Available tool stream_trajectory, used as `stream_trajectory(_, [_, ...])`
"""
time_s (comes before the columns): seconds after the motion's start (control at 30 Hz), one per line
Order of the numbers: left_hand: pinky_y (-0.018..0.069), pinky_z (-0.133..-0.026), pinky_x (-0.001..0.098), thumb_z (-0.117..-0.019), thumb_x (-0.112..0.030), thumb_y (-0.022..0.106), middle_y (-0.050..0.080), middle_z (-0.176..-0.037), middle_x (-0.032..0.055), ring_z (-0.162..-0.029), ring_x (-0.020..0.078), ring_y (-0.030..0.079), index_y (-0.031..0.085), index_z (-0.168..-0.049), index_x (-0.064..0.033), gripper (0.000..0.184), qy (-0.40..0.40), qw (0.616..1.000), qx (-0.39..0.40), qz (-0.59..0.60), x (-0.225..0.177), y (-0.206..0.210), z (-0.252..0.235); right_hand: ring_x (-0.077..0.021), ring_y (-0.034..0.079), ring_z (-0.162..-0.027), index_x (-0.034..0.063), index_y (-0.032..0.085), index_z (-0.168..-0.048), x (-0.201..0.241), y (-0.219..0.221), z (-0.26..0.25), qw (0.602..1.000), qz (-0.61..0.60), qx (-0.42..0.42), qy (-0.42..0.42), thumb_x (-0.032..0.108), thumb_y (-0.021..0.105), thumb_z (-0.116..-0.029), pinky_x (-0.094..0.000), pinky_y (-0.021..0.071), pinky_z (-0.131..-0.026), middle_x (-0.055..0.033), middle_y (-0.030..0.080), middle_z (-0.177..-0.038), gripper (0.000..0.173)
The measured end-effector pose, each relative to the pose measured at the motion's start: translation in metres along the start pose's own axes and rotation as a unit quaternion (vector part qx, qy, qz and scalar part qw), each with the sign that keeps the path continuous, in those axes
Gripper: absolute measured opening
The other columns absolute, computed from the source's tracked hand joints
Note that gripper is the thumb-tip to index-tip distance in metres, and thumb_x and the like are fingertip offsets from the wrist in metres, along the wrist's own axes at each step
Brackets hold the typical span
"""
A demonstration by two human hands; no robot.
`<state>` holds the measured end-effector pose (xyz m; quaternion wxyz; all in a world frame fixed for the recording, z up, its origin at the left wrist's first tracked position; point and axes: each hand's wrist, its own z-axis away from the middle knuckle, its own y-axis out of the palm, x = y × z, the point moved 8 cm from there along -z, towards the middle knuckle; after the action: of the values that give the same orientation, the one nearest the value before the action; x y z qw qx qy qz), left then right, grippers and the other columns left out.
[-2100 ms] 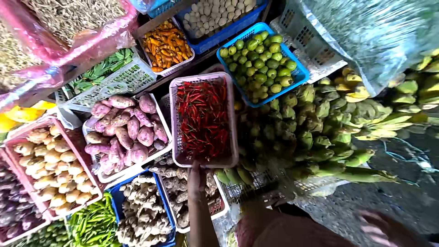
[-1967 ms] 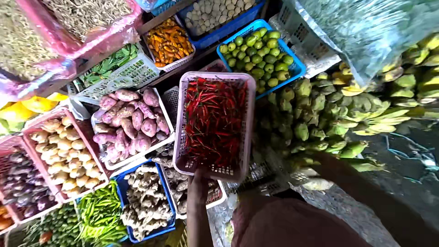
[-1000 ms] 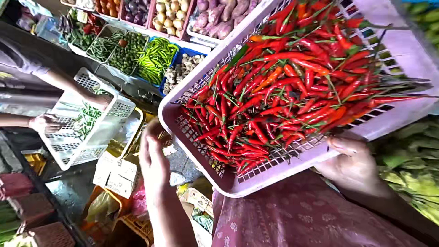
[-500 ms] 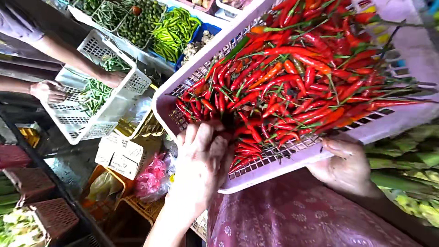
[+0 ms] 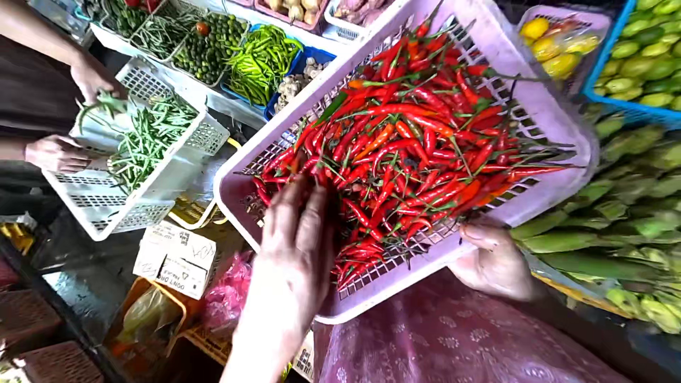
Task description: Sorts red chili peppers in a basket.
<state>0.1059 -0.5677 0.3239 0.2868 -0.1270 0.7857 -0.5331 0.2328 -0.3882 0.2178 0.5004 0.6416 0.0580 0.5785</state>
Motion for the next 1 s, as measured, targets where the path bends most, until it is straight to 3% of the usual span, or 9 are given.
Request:
stream_trajectory(0.07, [0.0458,-0.110,0.0410,-0.1015,-0.017,0.054,0.063,-0.137,0.0179,-0.133,0.0325,0.055,0.071,-0.124,-0.0044,0.031,0.049,0.997,0.014,0.060,-0.019,0.009,0.009,-0.0073,0.072,-0.093,0.0159,0.073,-0.100,-0.003,-0.006,0.003,1.000,0.001,-0.013,0.003,0.009,0.079,-0.0776,-0.0283,0.0609,-0.086,0.0021,0.076,-0.096,0.024])
stream_trajectory(0.17, [0.0435,-0.114,0.0315,-0.1029,-0.011,0.051,0.066,-0.132,0.0157,-0.132,0.0246,0.057,0.072,-0.120,-0.0046,0.028,0.112,0.982,0.049,0.147,-0.035,0.009,0.019,-0.0084,0.072,-0.092,0.0147,0.071,-0.099,-0.005,-0.011,0.007,0.999,-0.008,-0.036,0.004,0.009,0.079,-0.0764,-0.0296,0.0612,-0.085,0.0006,0.076,-0.095,0.024])
stream_trajectory(0.3, [0.0484,-0.104,0.0298,-0.1019,-0.014,0.050,0.069,-0.125,0.0101,-0.122,0.0179,0.062,0.073,-0.118,-0.0101,0.028,0.081,0.993,0.021,0.083,-0.021,-0.018,0.019,-0.0081,0.072,-0.094,0.0156,0.073,-0.100,-0.005,-0.009,0.014,1.000,-0.025,-0.017,0.005,0.012,0.079,-0.0789,-0.0295,0.0609,-0.087,0.0004,0.076,-0.097,0.022])
stream_trajectory(0.4, [0.0472,-0.105,0.0400,-0.1002,-0.012,0.050,0.063,-0.138,0.0123,-0.130,0.0274,0.057,0.071,-0.130,-0.0163,0.036,0.079,0.996,0.032,-0.001,-0.018,-0.014,0.014,-0.0076,0.072,-0.098,0.0164,0.075,-0.103,-0.003,-0.009,0.018,1.000,-0.020,0.013,-0.004,0.012,0.077,-0.0820,-0.0293,0.0597,-0.090,0.0017,0.076,-0.100,0.022])
stream_trajectory(0.47, [0.0512,-0.103,0.0444,-0.1012,-0.013,0.048,0.060,-0.143,0.0122,-0.133,0.0313,0.057,0.071,-0.129,-0.0184,0.036,0.088,0.994,0.063,-0.026,-0.020,-0.004,0.018,-0.0073,0.071,-0.098,0.0164,0.074,-0.103,-0.001,-0.009,0.020,1.000,-0.016,0.017,-0.007,0.009,0.076,-0.0819,-0.0285,0.0592,-0.090,0.0023,0.076,-0.101,0.023])
stream_trajectory(0.57, [0.0570,-0.085,0.0435,-0.1026,-0.017,0.047,0.071,-0.123,0.0109,-0.109,0.0280,0.070,0.074,-0.109,-0.0130,0.028,0.056,0.996,0.059,-0.046,-0.012,-0.019,0.026,-0.0064,0.071,-0.100,0.0163,0.075,-0.106,0.001,-0.007,0.023,0.999,-0.016,0.035,-0.016,0.007,0.074,-0.0838,-0.0270,0.0588,-0.092,0.0028,0.077,-0.103,0.024])
stream_trajectory(0.73, [0.0508,-0.085,0.0354,-0.0987,-0.014,0.054,0.070,-0.110,0.0117,-0.103,0.0232,0.064,0.073,-0.096,-0.0095,0.019,0.052,0.998,-0.003,-0.035,-0.018,-0.032,0.009,-0.0057,0.071,-0.099,0.0165,0.076,-0.105,-0.001,-0.004,0.023,0.998,-0.021,0.048,-0.016,0.007,0.073,-0.0840,-0.0258,0.0586,-0.091,0.0031,0.077,-0.102,0.023])
stream_trajectory(0.87, [0.0490,-0.082,0.0386,-0.0969,-0.015,0.061,0.068,-0.112,0.0110,-0.105,0.0266,0.062,0.078,-0.108,-0.0125,0.020,0.113,0.993,0.003,-0.038,-0.036,-0.006,-0.015,-0.0042,0.071,-0.099,0.0170,0.077,-0.104,-0.004,0.001,0.025,0.998,-0.010,0.062,-0.006,0.008,0.072,-0.0851,-0.0249,0.0581,-0.092,0.0042,0.077,-0.101,0.021])
stream_trajectory(1.0, [0.0470,-0.077,0.0408,-0.0929,-0.019,0.063,0.065,-0.116,0.0121,-0.104,0.0294,0.060,0.078,-0.102,-0.0101,0.019,0.103,0.988,0.032,-0.115,-0.039,0.010,-0.023,-0.0056,0.071,-0.099,0.0165,0.076,-0.106,-0.009,0.000,0.025,0.997,0.008,0.082,-0.008,0.008,0.072,-0.0863,-0.0266,0.0584,-0.092,0.0040,0.077,-0.102,0.021])
